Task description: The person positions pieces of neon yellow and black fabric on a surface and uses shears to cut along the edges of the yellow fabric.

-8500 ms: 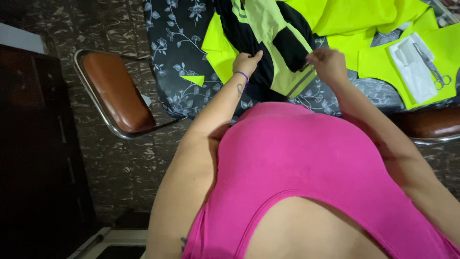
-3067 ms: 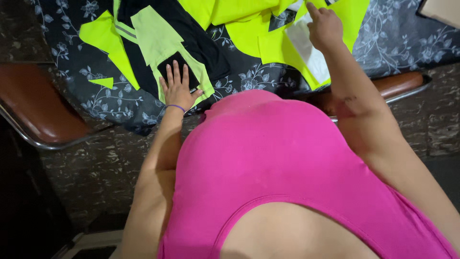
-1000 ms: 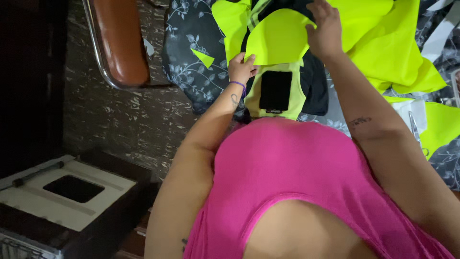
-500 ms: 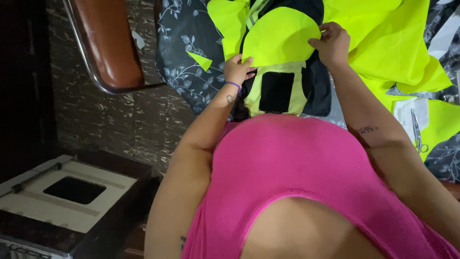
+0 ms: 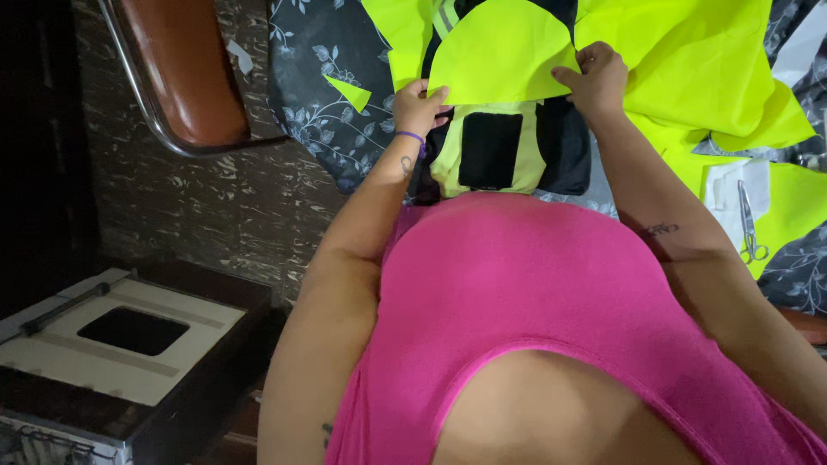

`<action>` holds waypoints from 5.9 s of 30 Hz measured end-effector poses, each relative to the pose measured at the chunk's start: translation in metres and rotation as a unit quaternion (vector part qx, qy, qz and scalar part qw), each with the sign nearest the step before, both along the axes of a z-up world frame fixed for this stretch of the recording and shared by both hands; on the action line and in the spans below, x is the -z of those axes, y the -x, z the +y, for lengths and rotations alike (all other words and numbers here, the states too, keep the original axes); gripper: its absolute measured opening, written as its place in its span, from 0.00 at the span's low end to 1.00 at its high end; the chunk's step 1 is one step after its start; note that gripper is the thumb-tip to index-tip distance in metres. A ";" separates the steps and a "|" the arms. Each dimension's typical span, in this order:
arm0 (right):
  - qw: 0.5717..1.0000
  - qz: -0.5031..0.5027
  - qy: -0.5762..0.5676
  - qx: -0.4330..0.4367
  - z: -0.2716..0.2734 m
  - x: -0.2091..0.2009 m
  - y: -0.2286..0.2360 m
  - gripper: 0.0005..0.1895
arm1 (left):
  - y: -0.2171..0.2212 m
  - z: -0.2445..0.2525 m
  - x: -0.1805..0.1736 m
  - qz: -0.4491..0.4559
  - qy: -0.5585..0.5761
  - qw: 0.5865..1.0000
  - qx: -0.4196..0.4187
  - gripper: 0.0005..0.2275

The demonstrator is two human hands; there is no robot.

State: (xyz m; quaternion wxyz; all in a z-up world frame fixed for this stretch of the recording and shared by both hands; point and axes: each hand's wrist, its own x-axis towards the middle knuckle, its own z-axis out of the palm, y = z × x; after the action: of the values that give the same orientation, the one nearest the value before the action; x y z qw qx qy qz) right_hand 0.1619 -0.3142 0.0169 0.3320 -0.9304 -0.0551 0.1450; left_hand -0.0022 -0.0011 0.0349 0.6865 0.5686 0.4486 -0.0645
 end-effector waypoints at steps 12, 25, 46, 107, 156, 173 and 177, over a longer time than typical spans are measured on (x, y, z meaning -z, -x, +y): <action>0.999 -0.037 0.019 0.009 0.014 -0.042 0.029 0.32 | 0.004 0.005 -0.009 0.007 -0.104 0.994 0.027 0.18; 0.908 -0.132 0.096 -0.385 0.120 -0.077 0.059 0.40 | 0.003 0.005 0.010 -0.019 -0.283 0.957 0.060 0.08; 0.890 -0.100 0.180 -0.407 0.147 -0.086 0.032 0.58 | -0.003 0.003 -0.003 0.036 -0.334 0.940 0.058 0.10; 0.933 -0.082 0.193 -0.294 0.121 -0.095 0.014 0.80 | -0.078 0.012 -0.001 -0.122 -0.591 0.622 0.499 0.39; 0.978 -0.154 0.065 -0.129 -0.090 -0.113 0.175 0.41 | -0.052 -0.076 -0.086 -0.093 -0.505 0.585 0.628 0.31; 0.927 -0.267 0.235 0.122 -0.340 -0.062 0.239 0.21 | -0.015 -0.085 -0.059 -0.143 -0.518 0.555 0.635 0.32; 0.942 -0.198 0.268 0.045 -0.362 -0.045 0.242 0.22 | -0.013 -0.088 -0.067 -0.129 -0.518 0.560 0.634 0.31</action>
State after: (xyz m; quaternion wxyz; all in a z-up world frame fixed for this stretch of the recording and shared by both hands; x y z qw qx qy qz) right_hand -0.0797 -0.6763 0.0623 0.0584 -0.9964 -0.0369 -0.0482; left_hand 0.0107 -0.0888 0.1019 0.1065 0.9665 -0.1645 -0.1660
